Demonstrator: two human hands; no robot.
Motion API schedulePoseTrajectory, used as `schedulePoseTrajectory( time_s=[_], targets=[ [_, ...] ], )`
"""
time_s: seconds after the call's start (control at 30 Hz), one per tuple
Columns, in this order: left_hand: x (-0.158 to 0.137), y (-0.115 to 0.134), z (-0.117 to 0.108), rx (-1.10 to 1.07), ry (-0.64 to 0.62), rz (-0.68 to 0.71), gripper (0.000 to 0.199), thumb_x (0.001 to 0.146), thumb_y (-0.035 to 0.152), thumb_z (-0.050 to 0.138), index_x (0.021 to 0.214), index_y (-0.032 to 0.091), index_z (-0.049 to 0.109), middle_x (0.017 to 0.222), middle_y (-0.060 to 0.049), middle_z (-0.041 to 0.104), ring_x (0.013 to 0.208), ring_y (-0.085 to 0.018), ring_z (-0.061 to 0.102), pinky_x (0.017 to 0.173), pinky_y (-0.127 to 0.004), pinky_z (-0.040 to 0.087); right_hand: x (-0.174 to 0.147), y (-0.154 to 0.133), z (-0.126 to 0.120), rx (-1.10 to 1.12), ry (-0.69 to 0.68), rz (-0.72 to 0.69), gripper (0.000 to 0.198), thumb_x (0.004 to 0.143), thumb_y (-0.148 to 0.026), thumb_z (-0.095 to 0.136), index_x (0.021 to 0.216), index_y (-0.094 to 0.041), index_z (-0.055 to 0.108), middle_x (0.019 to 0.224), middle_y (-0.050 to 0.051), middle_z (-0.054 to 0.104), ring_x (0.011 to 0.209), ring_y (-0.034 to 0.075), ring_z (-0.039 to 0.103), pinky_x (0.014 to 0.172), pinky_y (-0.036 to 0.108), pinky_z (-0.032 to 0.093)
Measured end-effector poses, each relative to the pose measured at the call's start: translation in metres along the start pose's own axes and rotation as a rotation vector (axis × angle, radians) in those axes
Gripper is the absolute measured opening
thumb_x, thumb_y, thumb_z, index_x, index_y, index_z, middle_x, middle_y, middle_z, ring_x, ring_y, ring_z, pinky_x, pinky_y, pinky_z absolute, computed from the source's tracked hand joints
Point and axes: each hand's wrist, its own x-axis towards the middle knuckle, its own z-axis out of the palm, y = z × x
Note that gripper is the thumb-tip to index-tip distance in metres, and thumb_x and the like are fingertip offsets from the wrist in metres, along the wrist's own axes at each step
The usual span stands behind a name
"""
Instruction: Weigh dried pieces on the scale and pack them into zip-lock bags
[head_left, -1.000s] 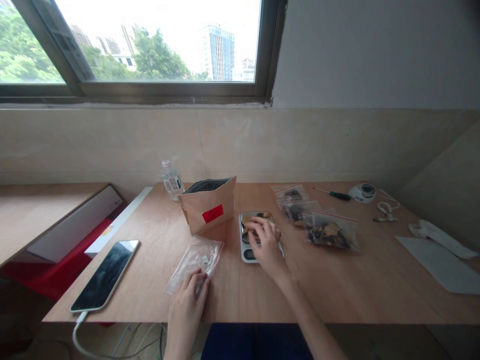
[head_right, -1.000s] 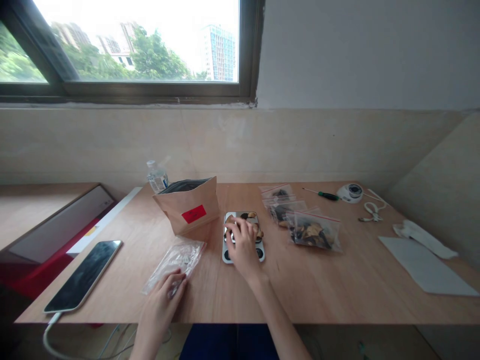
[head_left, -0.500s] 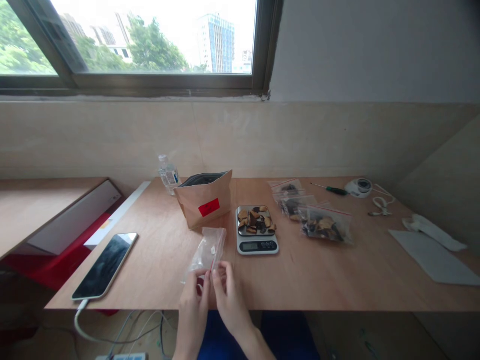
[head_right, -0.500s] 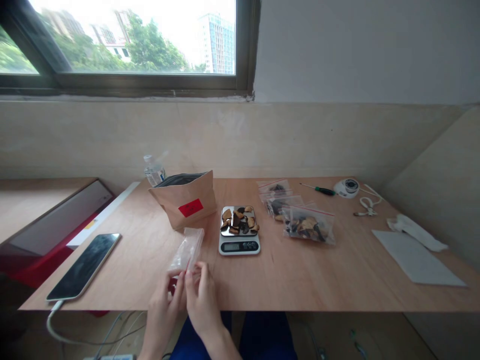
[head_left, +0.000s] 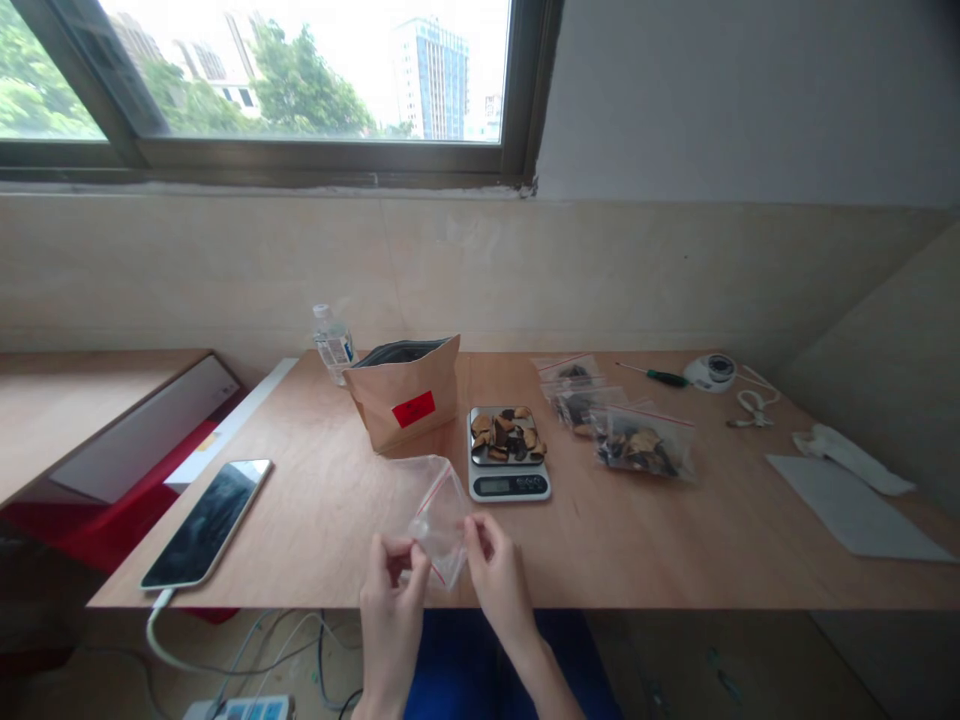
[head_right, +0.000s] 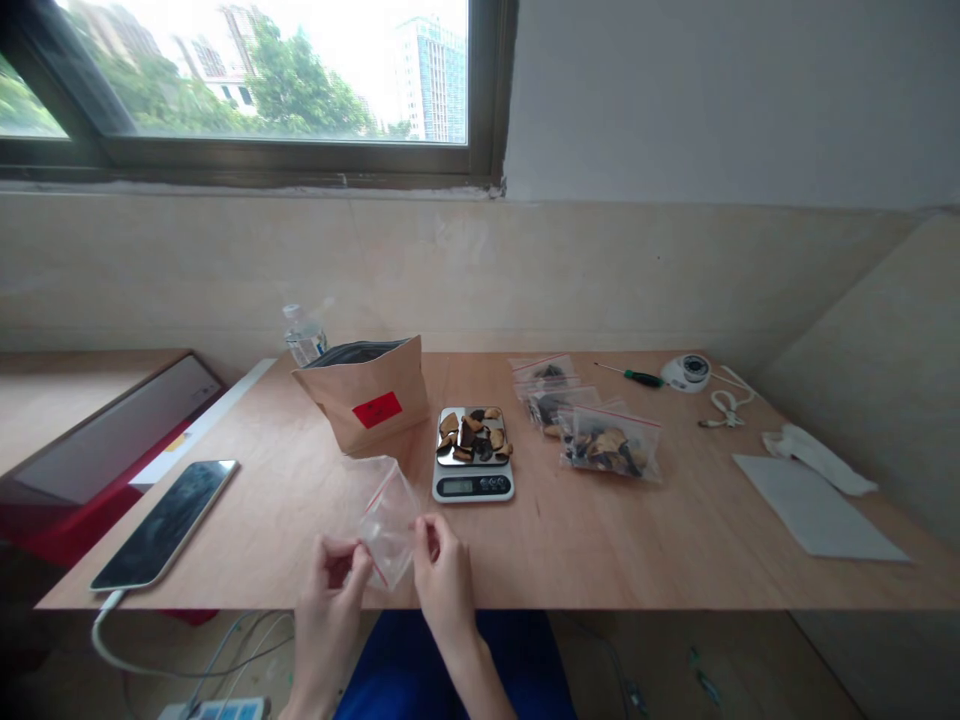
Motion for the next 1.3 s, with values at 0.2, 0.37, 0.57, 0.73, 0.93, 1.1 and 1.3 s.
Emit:
schedulePoseTrajectory(
  time_s=[0.2, 0.37, 0.57, 0.73, 0.93, 1.1, 1.3],
  targets=[
    [0.012, 0.016, -0.004, -0.079, 0.324, 0.000, 0.019, 0.074, 0.034, 0.059, 0.081, 0.018, 0.051, 0.065, 0.004, 0.052, 0.056, -0.011, 0.053, 0.052, -0.020, 0.044, 0.003, 0.000, -0.025, -0.072, -0.098, -0.009, 0.034, 0.088, -0.045, 0.043, 0.070, -0.018, 0.053, 0.062, 0.001, 0.061, 0.057, 0.014, 0.055, 0.054, 0.022, 0.039],
    [0.014, 0.024, -0.006, -0.061, 0.204, 0.015, 0.027, 0.078, 0.036, 0.053, 0.098, 0.018, 0.058, 0.065, 0.003, 0.055, 0.056, -0.011, 0.052, 0.052, -0.020, 0.044, -0.001, -0.014, -0.034, -0.060, -0.207, -0.032, 0.035, 0.089, -0.043, 0.042, 0.071, -0.017, 0.056, 0.064, 0.000, 0.060, 0.059, 0.012, 0.053, 0.058, 0.022, 0.038],
    [0.014, 0.024, -0.010, 0.116, 0.025, 0.109, 0.029, 0.084, 0.041, 0.047, 0.098, 0.021, 0.062, 0.090, -0.004, 0.061, 0.079, -0.017, 0.059, 0.067, -0.026, 0.048, 0.002, -0.019, -0.041, 0.093, -0.261, -0.016, 0.038, 0.090, -0.047, 0.040, 0.071, -0.017, 0.054, 0.063, -0.001, 0.056, 0.062, 0.013, 0.054, 0.062, 0.023, 0.041],
    [0.017, 0.034, -0.004, 0.163, 0.016, 0.263, 0.027, 0.086, 0.041, 0.045, 0.086, 0.021, 0.062, 0.099, -0.006, 0.057, 0.093, -0.019, 0.056, 0.066, -0.026, 0.049, 0.006, -0.022, -0.049, 0.104, -0.369, -0.051, 0.043, 0.093, -0.048, 0.032, 0.076, -0.018, 0.057, 0.069, 0.000, 0.058, 0.067, 0.013, 0.055, 0.067, 0.024, 0.044],
    [0.036, 0.053, 0.003, 0.287, 0.157, 0.370, 0.024, 0.086, 0.034, 0.043, 0.069, 0.020, 0.052, 0.096, -0.005, 0.056, 0.089, -0.019, 0.056, 0.078, -0.031, 0.045, 0.051, 0.005, -0.076, -0.276, 0.080, -0.367, 0.032, 0.092, -0.041, 0.036, 0.102, -0.021, 0.060, 0.108, 0.009, 0.057, 0.108, 0.021, 0.050, 0.097, 0.039, 0.037],
    [0.049, 0.057, 0.017, 0.298, 0.102, 0.371, 0.015, 0.084, 0.027, 0.044, 0.073, 0.021, 0.051, 0.088, -0.002, 0.054, 0.083, -0.017, 0.055, 0.073, -0.027, 0.043, 0.105, 0.038, -0.086, -0.662, 0.315, -0.380, 0.045, 0.086, -0.044, 0.047, 0.123, -0.018, 0.049, 0.128, 0.016, 0.042, 0.123, 0.029, 0.037, 0.098, 0.048, 0.032],
    [0.053, 0.056, 0.033, 0.275, 0.063, 0.296, 0.014, 0.081, 0.024, 0.045, 0.069, 0.020, 0.050, 0.076, 0.000, 0.049, 0.067, -0.014, 0.050, 0.062, -0.024, 0.039, 0.126, 0.059, -0.085, -0.758, 0.230, -0.363, 0.043, 0.086, -0.040, 0.046, 0.123, -0.019, 0.050, 0.121, 0.014, 0.051, 0.115, 0.027, 0.045, 0.091, 0.045, 0.038]
  ],
)
